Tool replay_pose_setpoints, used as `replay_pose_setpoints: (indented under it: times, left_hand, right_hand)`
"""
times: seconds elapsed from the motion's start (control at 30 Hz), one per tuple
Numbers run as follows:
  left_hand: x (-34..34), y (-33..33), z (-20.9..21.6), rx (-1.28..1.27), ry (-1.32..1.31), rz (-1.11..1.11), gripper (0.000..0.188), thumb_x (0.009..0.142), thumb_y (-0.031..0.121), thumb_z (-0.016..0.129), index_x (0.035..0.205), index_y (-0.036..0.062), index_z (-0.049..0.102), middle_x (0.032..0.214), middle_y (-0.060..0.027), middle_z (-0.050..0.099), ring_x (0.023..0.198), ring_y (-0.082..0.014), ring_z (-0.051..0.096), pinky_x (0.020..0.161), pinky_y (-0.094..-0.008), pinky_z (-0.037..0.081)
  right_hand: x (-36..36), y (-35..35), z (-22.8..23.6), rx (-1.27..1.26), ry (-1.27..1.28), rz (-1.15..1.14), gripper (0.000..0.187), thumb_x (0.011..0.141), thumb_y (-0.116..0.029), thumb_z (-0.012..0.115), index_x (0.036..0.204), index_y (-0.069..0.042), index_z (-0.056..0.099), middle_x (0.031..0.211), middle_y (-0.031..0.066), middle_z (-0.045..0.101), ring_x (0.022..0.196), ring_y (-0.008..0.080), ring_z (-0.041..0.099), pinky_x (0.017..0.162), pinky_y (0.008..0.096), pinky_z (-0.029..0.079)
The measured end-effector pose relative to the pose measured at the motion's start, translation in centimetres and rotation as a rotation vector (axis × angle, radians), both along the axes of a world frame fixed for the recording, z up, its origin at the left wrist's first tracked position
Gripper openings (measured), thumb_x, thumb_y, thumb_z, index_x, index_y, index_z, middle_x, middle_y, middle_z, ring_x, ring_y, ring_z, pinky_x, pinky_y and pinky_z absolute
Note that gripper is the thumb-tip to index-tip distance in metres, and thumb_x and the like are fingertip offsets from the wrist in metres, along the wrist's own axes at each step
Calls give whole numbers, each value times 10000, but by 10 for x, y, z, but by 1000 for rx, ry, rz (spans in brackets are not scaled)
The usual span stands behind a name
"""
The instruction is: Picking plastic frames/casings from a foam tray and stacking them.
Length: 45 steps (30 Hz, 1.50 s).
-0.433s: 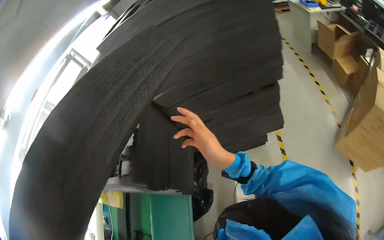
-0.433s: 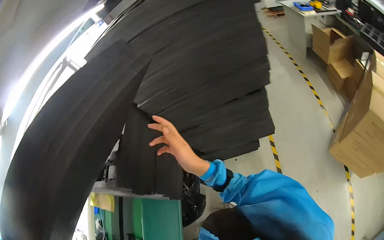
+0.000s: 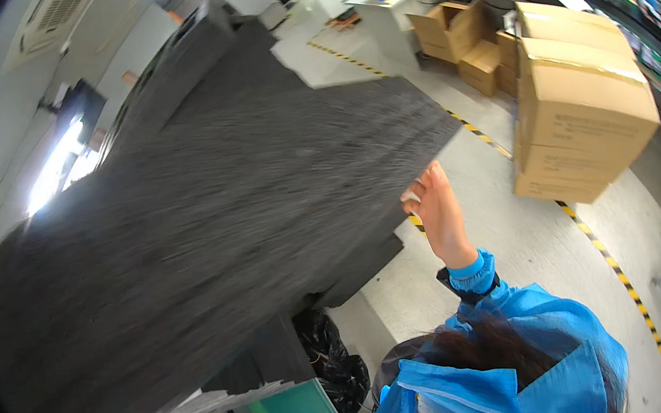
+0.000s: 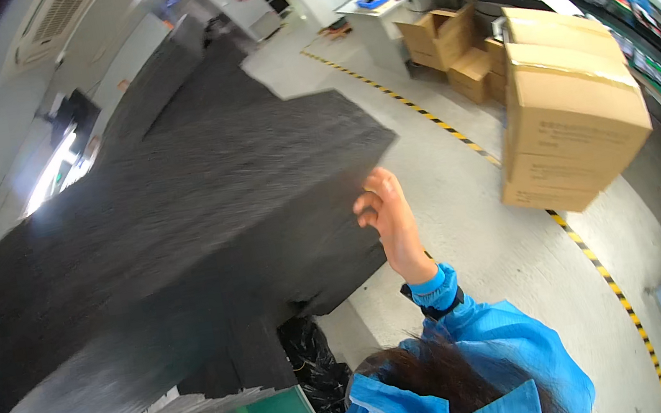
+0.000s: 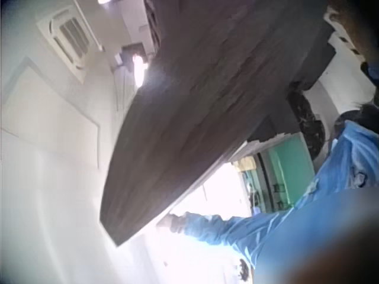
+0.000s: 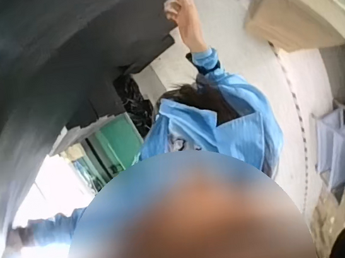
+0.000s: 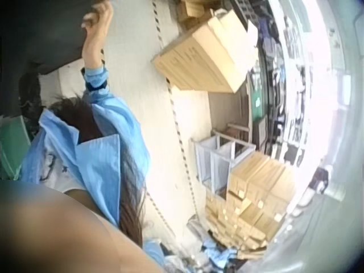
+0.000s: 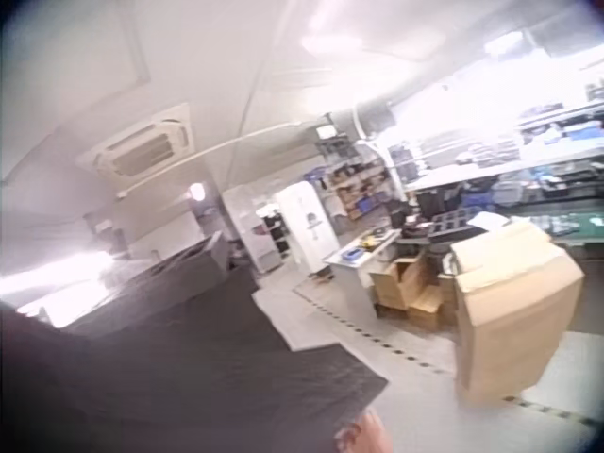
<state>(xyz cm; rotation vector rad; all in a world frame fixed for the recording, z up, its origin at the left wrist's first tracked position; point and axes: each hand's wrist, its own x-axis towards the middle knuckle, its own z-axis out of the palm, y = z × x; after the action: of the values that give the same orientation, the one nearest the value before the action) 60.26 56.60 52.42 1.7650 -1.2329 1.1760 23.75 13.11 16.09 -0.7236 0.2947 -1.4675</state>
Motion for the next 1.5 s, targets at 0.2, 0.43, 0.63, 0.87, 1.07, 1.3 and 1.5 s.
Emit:
replay_pose_setpoints:
  times: [0.2,0.43,0.63,0.87,1.07,1.3,1.5]
  left_hand:
    - [29,-163,-79,349,352,-746,353,1006,339,367,1064,20,507,706,-93,571,657,-211,541,688,-364,459]
    - [-19,-290,-302,414,795,-1145,449,1001,348,357,763,-7,495,616,-86,531,579,-146,513,646,-293,451]
    - [-116,-293,-363,627,1168,-824,407,965,235,454,600,58,493,540,-12,528,483,-98,443,666,-282,410]
    - [-69,-230,-487,618,1775,-734,488,919,260,544,489,31,523,522,-20,501,499,-96,438,559,-263,327]
    - [-38,-140,-559,404,1544,-388,242,959,199,514,889,13,652,982,-85,602,992,-206,538,896,-314,404]
    - [-125,76,-610,-60,1800,103,142,943,144,585,1017,27,616,966,-25,609,905,-114,558,806,-251,452]
    - [-280,213,-602,-379,1904,606,89,912,156,614,988,112,633,874,21,625,689,-72,565,559,-210,434]
  right_hand:
    - [-104,-36,-64,232,-266,-340,390,1005,-323,426,1284,-59,490,1300,53,541,1193,217,490,1025,379,372]
    - [-219,36,-122,276,1054,-975,548,807,77,540,1327,-87,491,1364,110,479,1306,248,402,1050,405,336]
    - [-174,76,-70,-286,1723,-38,1030,560,-75,830,1456,-160,329,1528,162,228,1422,364,181,1143,527,181]
    - [-132,38,-80,-752,1843,464,960,511,-236,853,1366,-135,430,1361,178,424,1279,361,385,1056,500,270]
    - [-57,26,-152,-1030,1578,688,731,500,-196,806,1160,-70,518,1083,125,511,993,336,547,807,429,463]
    - [29,98,-287,-1219,1657,531,710,546,-251,805,1173,-52,537,1192,117,496,1038,297,508,811,423,387]
    - [90,120,-359,-1283,1859,646,911,573,-352,837,1342,-63,443,1407,167,394,1244,376,418,1000,562,350]
